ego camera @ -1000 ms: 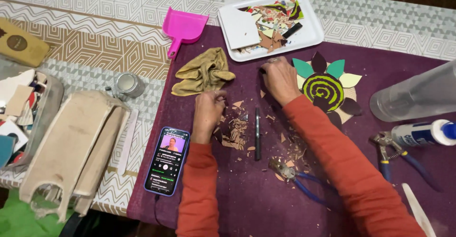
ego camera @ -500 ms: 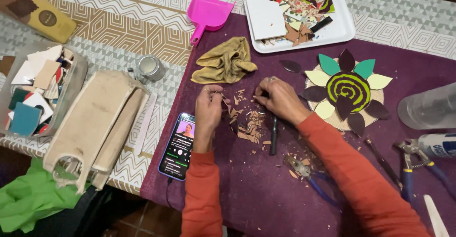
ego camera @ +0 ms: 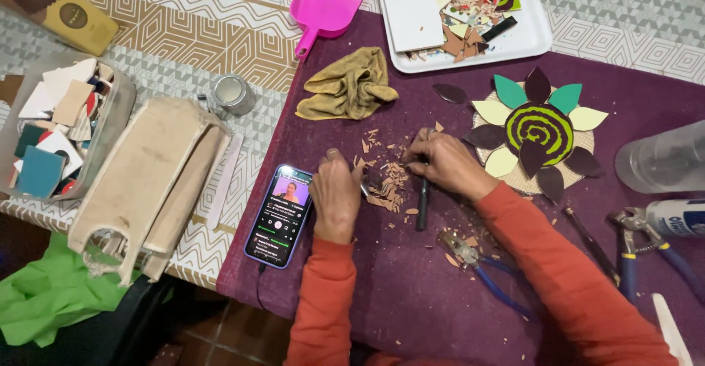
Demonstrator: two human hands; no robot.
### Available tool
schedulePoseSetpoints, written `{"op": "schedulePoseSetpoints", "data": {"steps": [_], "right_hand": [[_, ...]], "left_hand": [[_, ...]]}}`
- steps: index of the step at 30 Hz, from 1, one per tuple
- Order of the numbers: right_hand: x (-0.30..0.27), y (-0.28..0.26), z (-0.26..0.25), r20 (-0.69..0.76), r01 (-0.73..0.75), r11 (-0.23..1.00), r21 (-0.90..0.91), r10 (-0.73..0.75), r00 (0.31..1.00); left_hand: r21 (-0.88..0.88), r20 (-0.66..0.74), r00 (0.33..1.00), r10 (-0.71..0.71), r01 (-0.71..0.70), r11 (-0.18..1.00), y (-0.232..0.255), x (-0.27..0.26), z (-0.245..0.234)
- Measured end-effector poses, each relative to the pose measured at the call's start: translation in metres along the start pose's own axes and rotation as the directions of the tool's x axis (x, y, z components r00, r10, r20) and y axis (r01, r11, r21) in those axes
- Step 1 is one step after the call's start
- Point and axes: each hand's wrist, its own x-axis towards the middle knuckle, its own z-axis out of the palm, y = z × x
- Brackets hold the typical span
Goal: The recorder is crafting a mosaic flower by cutting material scraps with pliers and sanding the edges of the pieces.
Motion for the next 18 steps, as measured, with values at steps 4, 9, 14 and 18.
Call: {"op": "schedulePoseSetpoints", "data": {"steps": [4, 9, 14, 18], "right_hand": [[-0.002, 0.006, 0.003, -0.029, 0.004, 0.999, 0.051, -0.003, 1.0], [-0.003, 0.005, 0.007, 0.073, -0.203, 0.819, 0.536, 0.195, 0.978], [0.003, 0.004, 0.008, 0.209, -0.289, 0.466, 0.836, 0.218, 0.953], [-0.004, 0.008, 0.012, 0.376, -0.468, 0.244, 0.849, 0.342, 0.861]], "left_hand": [[-0.01, 0.038, 0.999, -0.014, 0.015, 1.0, -0.012, 0.004, 0.009], [-0.016, 0.072, 0.997, 0.022, -0.021, 1.0, -0.017, 0.004, 0.02], [-0.022, -0.098, 0.994, 0.044, -0.047, 0.999, -0.003, -0.023, -0.019], [0.02, -0.215, 0.976, 0.01, -0.006, 1.0, -0.024, -0.049, -0.073]]}}
